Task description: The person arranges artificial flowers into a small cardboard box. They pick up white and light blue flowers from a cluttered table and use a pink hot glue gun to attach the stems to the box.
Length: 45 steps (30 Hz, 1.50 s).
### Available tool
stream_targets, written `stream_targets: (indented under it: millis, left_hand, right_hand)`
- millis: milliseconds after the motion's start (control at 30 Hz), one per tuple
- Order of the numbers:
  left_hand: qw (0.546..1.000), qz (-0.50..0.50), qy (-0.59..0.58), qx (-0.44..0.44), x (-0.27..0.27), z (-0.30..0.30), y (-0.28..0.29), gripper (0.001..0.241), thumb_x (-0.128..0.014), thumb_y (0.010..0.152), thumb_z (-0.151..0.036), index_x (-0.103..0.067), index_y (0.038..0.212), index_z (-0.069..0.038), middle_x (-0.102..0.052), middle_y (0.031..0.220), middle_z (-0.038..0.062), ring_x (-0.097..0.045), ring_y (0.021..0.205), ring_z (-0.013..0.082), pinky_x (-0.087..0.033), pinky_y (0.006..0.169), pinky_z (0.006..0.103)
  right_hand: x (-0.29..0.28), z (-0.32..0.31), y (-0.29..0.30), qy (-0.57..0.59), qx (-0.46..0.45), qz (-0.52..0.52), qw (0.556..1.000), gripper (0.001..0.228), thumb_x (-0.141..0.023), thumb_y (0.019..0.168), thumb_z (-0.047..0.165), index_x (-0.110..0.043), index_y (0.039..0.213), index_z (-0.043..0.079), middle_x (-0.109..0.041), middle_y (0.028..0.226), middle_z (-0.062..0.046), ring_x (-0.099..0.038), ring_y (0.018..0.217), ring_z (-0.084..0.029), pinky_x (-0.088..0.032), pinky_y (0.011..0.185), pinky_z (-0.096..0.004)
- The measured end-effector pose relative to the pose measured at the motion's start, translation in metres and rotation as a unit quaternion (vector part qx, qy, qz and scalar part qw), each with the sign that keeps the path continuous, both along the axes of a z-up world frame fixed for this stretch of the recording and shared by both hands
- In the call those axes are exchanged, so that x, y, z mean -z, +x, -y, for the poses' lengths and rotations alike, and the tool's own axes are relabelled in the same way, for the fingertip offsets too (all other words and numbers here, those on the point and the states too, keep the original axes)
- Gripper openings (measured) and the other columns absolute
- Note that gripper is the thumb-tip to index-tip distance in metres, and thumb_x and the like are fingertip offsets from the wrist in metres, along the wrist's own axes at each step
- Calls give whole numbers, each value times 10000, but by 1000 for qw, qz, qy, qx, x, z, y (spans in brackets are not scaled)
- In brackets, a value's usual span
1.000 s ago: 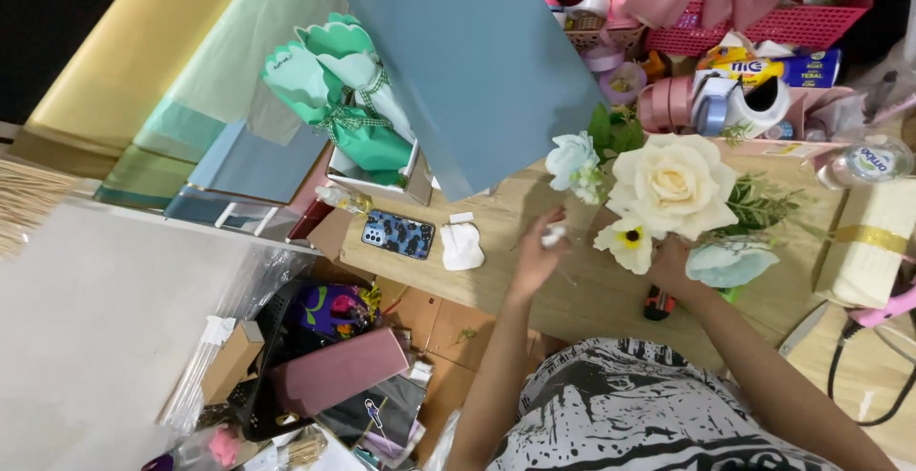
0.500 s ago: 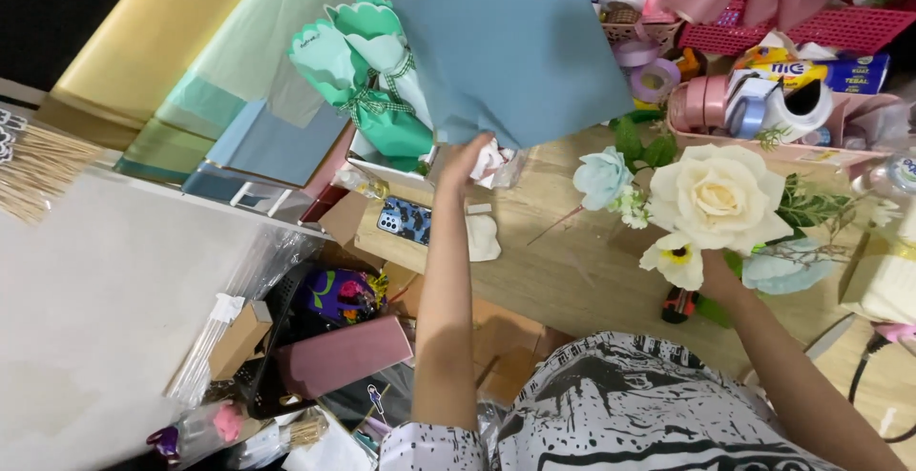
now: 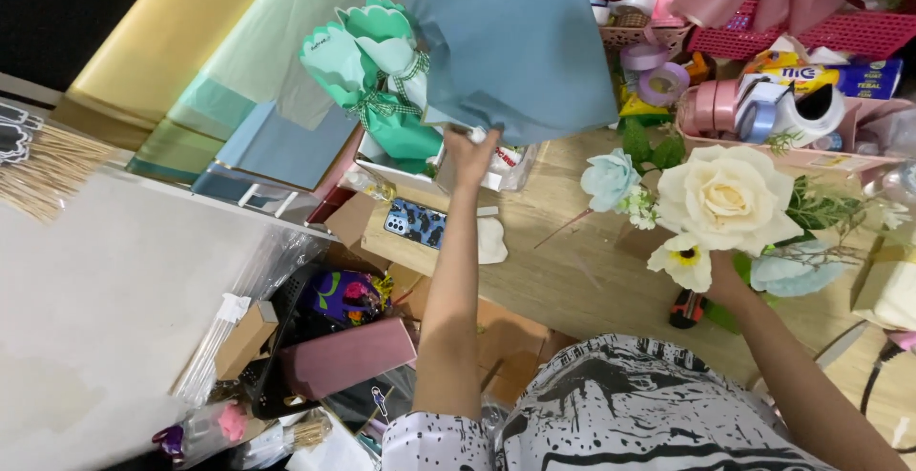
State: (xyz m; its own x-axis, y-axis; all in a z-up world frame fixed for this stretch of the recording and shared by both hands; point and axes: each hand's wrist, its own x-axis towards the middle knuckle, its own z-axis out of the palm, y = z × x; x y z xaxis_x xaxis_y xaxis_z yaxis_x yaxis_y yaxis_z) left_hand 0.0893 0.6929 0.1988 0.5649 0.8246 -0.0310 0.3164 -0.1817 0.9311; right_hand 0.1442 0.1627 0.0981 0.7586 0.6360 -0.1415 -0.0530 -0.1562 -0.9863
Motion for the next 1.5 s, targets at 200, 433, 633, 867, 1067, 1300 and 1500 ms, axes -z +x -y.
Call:
stream_targets:
  millis: [200, 433, 633, 867, 1067, 1300, 1500]
  left_hand:
    - [987, -4, 151, 57, 85, 55, -24, 526, -586, 918, 51, -296, 1351, 121, -472, 1273, 333, -509, 1239, 507, -420, 1091, 564]
    - [913, -175, 360, -78, 85, 59, -38, 312, -814, 819, -207, -660, 1087, -160, -497, 1143, 151, -554, 1048, 390, -459, 891, 462]
    - [845, -163, 509, 10, 122, 45, -36, 110, -547, 981, -179, -632, 1046, -151, -620, 999, 47, -550, 1128, 175, -219, 1129, 481]
    - [896, -124, 425, 32, 99, 58, -95, 283, -560, 983, -242, -624, 1228, -117, -629, 1160, 96, -546, 1185, 270, -341, 1046, 514]
    - [913, -121, 389, -22, 178, 108, -167, 372, -658, 888, -130, -573, 1246, -68, -584, 1275, 178, -535, 1198, 385, -443, 921, 539]
    - [891, -109, 400, 187, 170, 164, -142, 358, -623, 926, -153, -597, 1281, -114, -634, 1248, 111, -576, 1088, 330, -426, 890, 457]
    - [935, -170, 274, 150, 222, 187, -100, 599, -608, 977, -224, -418, 1520, -56, -515, 1350, 210, -486, 1201, 438, -455, 973, 513]
  right_hand:
    - [-15, 13, -6, -2, -15, 25, 1000, 802, -822, 718, 70, -462, 1435, 45, -492, 1428, -176, -524, 1306, -336, -491, 1058, -503]
    - [-20, -96, 26, -14, -24, 55, 998, 755, -813, 732, 101, -495, 1414, 56, -531, 1408, -158, -540, 1297, -319, -482, 1075, -487]
    - [-13, -89, 37, -22, -38, 79, 996, 715, -806, 743, 128, -523, 1397, 65, -564, 1391, -142, -555, 1289, -305, -475, 1090, -473]
    - [10, -80, 33, -33, -87, 92, 991, 670, -797, 757, 159, -556, 1376, 75, -602, 1371, -123, -571, 1279, -288, -466, 1107, -456]
    - [42, -74, 44, -40, -111, 84, 989, 594, -776, 787, 187, -585, 1341, 89, -636, 1325, -107, -592, 1251, -270, -479, 1087, -444]
    - [-23, -86, 9, -80, -42, 10, 996, 689, -720, 804, 190, -480, 1444, 104, -595, 1383, -108, -547, 1294, -266, -444, 1099, -443]
    - [-16, -83, 17, -70, -61, 165, 982, 639, -775, 782, 186, -554, 1370, 69, -629, 1311, -150, -576, 1238, -331, -472, 1031, -478]
